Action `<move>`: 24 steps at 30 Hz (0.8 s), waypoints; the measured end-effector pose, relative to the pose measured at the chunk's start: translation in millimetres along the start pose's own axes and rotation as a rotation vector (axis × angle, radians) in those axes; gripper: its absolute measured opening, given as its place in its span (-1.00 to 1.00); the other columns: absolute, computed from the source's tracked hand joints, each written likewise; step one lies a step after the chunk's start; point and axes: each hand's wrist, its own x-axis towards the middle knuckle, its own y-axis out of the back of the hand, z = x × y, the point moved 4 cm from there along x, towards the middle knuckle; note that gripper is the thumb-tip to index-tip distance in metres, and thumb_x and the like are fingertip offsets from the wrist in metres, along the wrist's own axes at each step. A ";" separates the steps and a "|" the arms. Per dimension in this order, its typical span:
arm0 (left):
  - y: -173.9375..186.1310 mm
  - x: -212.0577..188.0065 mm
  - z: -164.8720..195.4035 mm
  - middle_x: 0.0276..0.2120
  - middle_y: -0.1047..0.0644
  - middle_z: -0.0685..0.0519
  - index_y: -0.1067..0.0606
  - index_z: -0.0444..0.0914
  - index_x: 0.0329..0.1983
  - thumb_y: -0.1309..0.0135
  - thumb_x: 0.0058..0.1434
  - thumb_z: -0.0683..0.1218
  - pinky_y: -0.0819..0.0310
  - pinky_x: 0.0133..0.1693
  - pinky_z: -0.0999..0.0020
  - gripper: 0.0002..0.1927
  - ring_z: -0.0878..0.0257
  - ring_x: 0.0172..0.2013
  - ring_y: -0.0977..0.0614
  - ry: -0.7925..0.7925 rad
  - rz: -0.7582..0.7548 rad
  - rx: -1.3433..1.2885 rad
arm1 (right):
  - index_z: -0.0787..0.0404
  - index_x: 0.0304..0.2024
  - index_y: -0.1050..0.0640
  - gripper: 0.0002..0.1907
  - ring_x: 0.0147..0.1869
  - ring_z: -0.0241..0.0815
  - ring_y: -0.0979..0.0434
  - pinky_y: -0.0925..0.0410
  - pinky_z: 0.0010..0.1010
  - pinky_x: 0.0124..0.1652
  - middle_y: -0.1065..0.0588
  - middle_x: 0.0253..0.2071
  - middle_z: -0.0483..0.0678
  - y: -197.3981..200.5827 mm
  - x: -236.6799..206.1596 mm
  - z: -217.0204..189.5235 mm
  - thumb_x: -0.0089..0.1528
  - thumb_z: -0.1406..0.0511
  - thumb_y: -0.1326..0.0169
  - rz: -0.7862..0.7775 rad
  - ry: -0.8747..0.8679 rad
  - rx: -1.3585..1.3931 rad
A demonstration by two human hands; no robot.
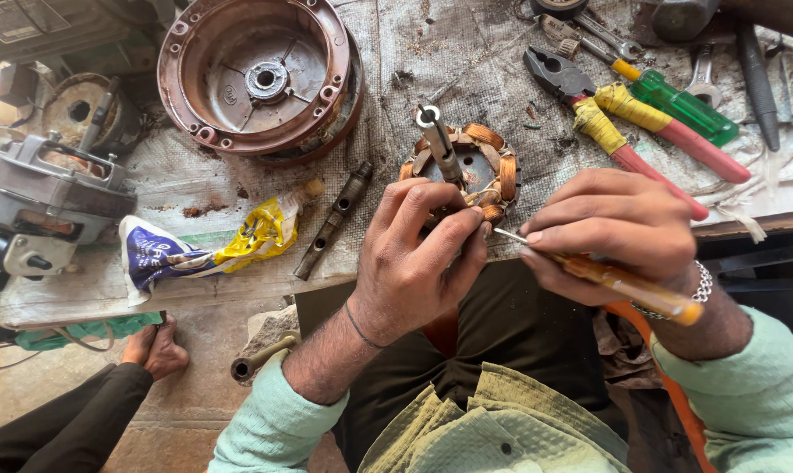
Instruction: The person uses a screwdriver to carefully pry and adjust copper windings on a motor stator. They repeatedly probe and separate the coils around the central shaft while holding the stator steady with their other hand.
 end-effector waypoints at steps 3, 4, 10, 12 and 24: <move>-0.2 0.4 0.0 -0.08 -0.46 -0.02 -0.53 -0.27 -0.06 -0.28 0.29 -0.20 -0.52 0.06 0.11 -0.79 0.01 0.02 -0.54 -0.001 -0.008 -0.010 | 0.30 -0.29 -0.56 -0.77 -0.26 -0.03 -0.63 -0.48 -0.32 -0.28 -0.59 -0.33 0.02 -0.6 1.5 -5.6 0.05 0.46 -0.34 -0.019 -0.037 -0.076; 0.0 0.4 -0.1 -0.07 -0.46 -0.02 -0.52 -0.27 -0.06 -0.28 0.29 -0.20 -0.52 0.06 0.11 -0.79 0.01 0.02 -0.54 -0.003 -0.011 -0.011 | 0.30 -0.29 -0.56 -0.77 -0.26 -0.03 -0.63 -0.48 -0.32 -0.28 -0.59 -0.33 0.02 -0.9 2.4 -6.4 0.05 0.46 -0.34 -0.021 -0.041 -0.086; 0.3 -0.2 -0.4 -0.06 -0.46 -0.02 -0.52 -0.27 -0.05 -0.28 0.29 -0.19 -0.52 0.08 0.10 -0.79 0.01 0.03 -0.54 -0.006 -0.020 -0.006 | 0.29 -0.27 -0.57 -0.78 -0.22 -0.04 -0.65 -0.50 -0.31 -0.25 -0.60 -0.30 0.02 -3.3 4.3 -5.1 0.11 0.46 -0.37 -0.022 -0.027 -0.151; 0.1 -0.2 -0.8 -0.06 -0.46 -0.02 -0.52 -0.27 -0.06 -0.28 0.29 -0.19 -0.52 0.07 0.10 -0.79 0.00 0.03 -0.53 -0.010 -0.022 -0.002 | 0.29 -0.27 -0.57 -0.77 -0.23 -0.05 -0.65 -0.50 -0.31 -0.24 -0.59 -0.30 0.02 -3.7 2.9 -4.6 0.12 0.44 -0.39 -0.013 -0.035 -0.154; -0.9 -1.5 -0.7 -0.06 -0.47 0.00 -0.54 -0.24 -0.05 -0.31 0.28 -0.18 -0.52 0.07 0.14 -0.77 0.04 0.03 -0.54 -0.017 -0.023 0.013 | 0.29 -0.22 -0.57 -0.70 -0.19 -0.06 -0.67 -0.50 -0.31 -0.25 -0.61 -0.28 0.03 -3.2 2.1 -9.8 0.11 0.36 -0.44 -0.009 -0.038 -0.139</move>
